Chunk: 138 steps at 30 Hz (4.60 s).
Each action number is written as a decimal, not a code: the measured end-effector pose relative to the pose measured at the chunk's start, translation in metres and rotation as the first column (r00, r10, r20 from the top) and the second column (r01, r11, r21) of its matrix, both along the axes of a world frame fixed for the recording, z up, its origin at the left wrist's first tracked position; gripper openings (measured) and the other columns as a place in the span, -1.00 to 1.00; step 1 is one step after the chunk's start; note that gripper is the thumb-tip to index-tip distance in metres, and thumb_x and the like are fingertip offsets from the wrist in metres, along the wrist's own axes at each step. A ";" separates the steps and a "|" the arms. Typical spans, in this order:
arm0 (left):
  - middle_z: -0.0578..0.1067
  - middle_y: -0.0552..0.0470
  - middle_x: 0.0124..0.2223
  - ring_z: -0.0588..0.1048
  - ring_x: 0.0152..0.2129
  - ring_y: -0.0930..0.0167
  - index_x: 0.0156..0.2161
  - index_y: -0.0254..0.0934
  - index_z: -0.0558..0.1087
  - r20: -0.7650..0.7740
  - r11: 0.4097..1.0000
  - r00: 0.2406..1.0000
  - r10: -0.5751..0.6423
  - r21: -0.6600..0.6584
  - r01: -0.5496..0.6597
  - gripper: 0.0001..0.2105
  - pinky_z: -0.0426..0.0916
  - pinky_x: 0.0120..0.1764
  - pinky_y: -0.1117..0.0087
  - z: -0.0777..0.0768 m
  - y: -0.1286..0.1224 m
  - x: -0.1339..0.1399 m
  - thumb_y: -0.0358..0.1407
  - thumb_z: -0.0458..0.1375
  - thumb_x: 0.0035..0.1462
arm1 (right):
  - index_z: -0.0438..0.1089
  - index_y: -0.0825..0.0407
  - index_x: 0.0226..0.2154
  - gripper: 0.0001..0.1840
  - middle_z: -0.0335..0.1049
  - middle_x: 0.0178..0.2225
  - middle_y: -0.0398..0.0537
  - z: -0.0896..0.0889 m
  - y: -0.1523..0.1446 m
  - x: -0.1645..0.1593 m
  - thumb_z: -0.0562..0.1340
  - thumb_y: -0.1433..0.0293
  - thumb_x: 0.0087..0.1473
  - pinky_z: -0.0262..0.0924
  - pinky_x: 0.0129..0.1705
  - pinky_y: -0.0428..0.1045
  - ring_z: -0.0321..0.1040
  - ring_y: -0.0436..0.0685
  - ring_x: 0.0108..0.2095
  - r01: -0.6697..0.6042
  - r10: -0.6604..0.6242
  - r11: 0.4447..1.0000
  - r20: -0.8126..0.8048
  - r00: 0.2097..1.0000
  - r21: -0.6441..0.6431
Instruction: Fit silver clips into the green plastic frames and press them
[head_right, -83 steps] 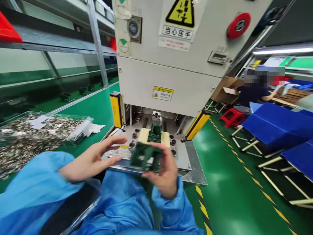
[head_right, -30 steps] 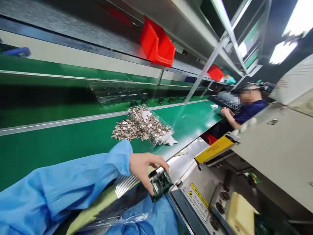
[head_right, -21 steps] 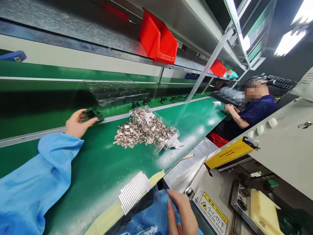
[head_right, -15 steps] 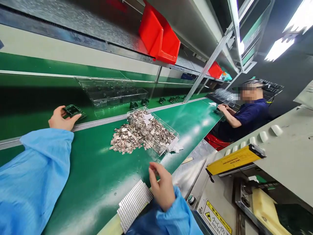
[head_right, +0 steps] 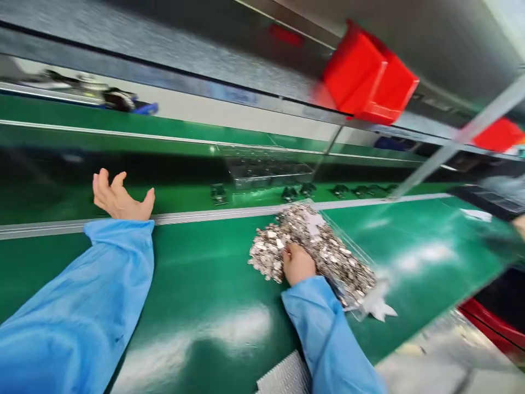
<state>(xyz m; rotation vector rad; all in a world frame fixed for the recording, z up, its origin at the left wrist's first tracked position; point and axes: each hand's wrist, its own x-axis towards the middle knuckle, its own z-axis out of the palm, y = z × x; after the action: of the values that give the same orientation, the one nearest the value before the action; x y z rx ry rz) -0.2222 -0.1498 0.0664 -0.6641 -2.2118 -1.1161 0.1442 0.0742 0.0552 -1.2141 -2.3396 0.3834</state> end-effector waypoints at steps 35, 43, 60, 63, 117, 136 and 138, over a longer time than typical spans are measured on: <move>0.47 -0.12 -0.03 0.49 -0.06 0.11 0.19 -0.20 0.21 0.476 0.647 0.669 -0.571 -0.242 0.723 -0.23 0.40 -0.01 0.07 -0.029 -0.087 0.145 -0.04 0.32 -0.15 | 0.45 0.07 -0.46 -0.69 0.34 -0.59 -0.10 0.020 -0.213 0.129 0.41 0.16 -0.04 0.19 -0.55 -0.13 0.22 0.00 -0.59 -0.411 -0.263 0.619 -0.670 0.694 -0.669; 0.48 0.01 -0.09 0.58 -0.28 0.35 0.00 -0.18 0.19 0.594 0.426 -0.026 -0.804 0.606 0.672 -0.38 0.53 -0.18 0.30 -0.017 -0.061 0.283 -0.30 0.39 -0.15 | 0.45 0.04 -0.47 -0.75 0.39 -0.28 0.00 0.027 -0.230 0.121 0.37 0.20 -0.01 0.23 -0.36 -0.07 0.31 0.13 -0.29 -0.362 -0.254 0.745 -0.739 0.624 -0.561; 0.53 0.01 -0.17 0.59 -0.28 0.38 -0.04 -0.14 0.31 0.511 0.248 -0.278 -0.813 0.737 0.628 -0.51 0.52 -0.24 0.46 -0.013 -0.057 0.349 -0.35 0.36 -0.10 | 0.44 0.02 -0.49 -0.94 0.32 -0.09 0.08 0.019 -0.245 0.117 0.32 0.39 -0.04 0.26 -0.33 0.01 0.32 0.22 -0.17 -0.118 -0.284 0.867 -0.675 0.681 -0.485; 0.52 0.00 -0.16 0.58 -0.29 0.40 -0.02 -0.14 0.31 0.536 0.237 -0.270 -0.799 0.696 0.678 -0.55 0.51 -0.25 0.47 -0.014 -0.061 0.348 -0.35 0.31 -0.03 | 0.43 0.03 -0.51 -0.89 0.33 -0.11 0.07 0.020 -0.245 0.116 0.31 0.36 -0.02 0.23 -0.36 -0.02 0.33 0.19 -0.20 -0.090 -0.273 0.883 -0.660 0.700 -0.461; 0.48 0.03 -0.25 0.48 -0.36 0.44 -0.10 -0.23 0.34 0.499 0.295 -0.028 -0.866 0.556 0.777 -0.68 0.42 -0.32 0.49 -0.022 -0.003 0.409 -0.22 0.24 0.04 | 0.31 0.04 -0.50 -0.55 0.29 -0.57 -0.13 -0.074 -0.229 0.150 0.07 0.06 0.21 0.17 -0.46 -0.05 0.23 0.06 -0.52 -0.067 -0.434 0.830 -0.717 0.546 -0.554; 0.49 0.11 -0.37 0.47 -0.43 0.48 -0.17 -0.27 0.35 0.559 0.366 -0.058 -0.827 0.614 0.700 -0.59 0.40 -0.32 0.51 -0.024 0.033 0.387 -0.29 0.36 -0.16 | 0.43 0.06 -0.51 -0.85 0.44 -0.54 -0.01 -0.095 -0.209 0.172 0.27 0.60 -0.01 0.20 -0.30 0.00 0.44 0.22 -0.37 0.153 -0.134 0.762 0.078 0.988 -0.629; 0.49 0.11 -0.36 0.47 -0.43 0.48 -0.19 -0.27 0.36 0.552 0.381 -0.045 -0.832 0.630 0.677 -0.60 0.39 -0.33 0.53 -0.023 0.029 0.384 -0.29 0.36 -0.16 | 0.46 0.08 -0.40 -0.91 0.47 -0.49 0.04 -0.086 -0.211 0.176 0.29 0.57 0.01 0.22 -0.28 0.02 0.46 0.27 -0.33 0.183 -0.123 0.769 0.139 0.983 -0.612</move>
<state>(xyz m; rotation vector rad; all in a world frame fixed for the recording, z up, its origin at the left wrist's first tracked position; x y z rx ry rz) 0.1613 -0.1211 0.0433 -1.7587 -2.2939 -2.7190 0.3197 -0.1366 -0.0312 -1.7364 -2.2258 1.1380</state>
